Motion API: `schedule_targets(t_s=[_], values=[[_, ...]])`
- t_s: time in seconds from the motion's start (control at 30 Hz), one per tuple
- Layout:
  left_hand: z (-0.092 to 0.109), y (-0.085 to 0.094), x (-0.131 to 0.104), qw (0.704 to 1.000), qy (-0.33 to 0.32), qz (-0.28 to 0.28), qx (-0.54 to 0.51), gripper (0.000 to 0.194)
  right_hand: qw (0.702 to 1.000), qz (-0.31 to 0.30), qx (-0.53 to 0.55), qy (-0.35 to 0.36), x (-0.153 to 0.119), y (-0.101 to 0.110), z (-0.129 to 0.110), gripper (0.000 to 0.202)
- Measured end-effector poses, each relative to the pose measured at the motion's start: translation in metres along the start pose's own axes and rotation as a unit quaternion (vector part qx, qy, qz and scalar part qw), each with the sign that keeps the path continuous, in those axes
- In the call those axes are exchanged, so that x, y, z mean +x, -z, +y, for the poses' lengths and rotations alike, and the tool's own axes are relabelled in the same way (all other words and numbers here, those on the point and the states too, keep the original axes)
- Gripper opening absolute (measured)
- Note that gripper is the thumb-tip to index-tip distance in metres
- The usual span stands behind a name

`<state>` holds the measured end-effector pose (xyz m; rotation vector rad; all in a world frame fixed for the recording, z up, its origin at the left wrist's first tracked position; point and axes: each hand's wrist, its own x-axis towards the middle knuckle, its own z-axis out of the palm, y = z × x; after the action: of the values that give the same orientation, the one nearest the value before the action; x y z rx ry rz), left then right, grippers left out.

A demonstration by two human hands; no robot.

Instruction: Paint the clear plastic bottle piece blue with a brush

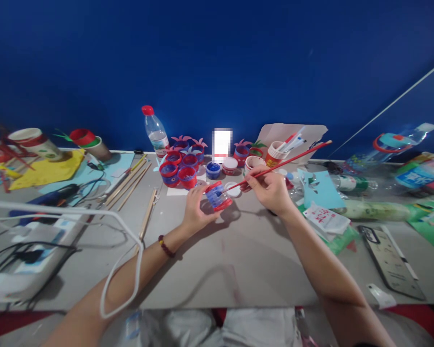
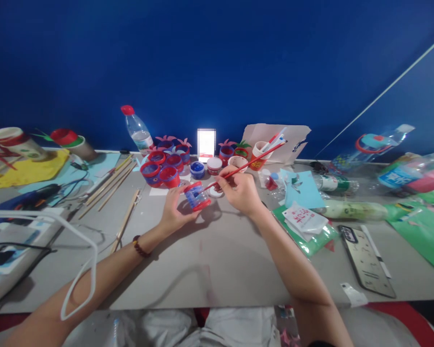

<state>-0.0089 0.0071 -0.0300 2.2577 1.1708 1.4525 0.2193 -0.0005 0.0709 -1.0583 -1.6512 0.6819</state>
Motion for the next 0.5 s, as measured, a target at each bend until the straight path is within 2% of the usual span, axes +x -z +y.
schedule_targets(t_s=[0.3, 0.5], values=[[-0.002, 0.001, -0.002, 1.0, 0.013, -0.005, -0.001, 0.071, 1.0, 0.024, -0.018, -0.005, 0.006, 0.008, 0.004, 0.039], [-0.004, 0.001, -0.002, 1.0, 0.012, 0.009, 0.0, 0.071, 0.998, 0.044, 0.023, -0.024, 0.009, 0.013, 0.002, 0.043]])
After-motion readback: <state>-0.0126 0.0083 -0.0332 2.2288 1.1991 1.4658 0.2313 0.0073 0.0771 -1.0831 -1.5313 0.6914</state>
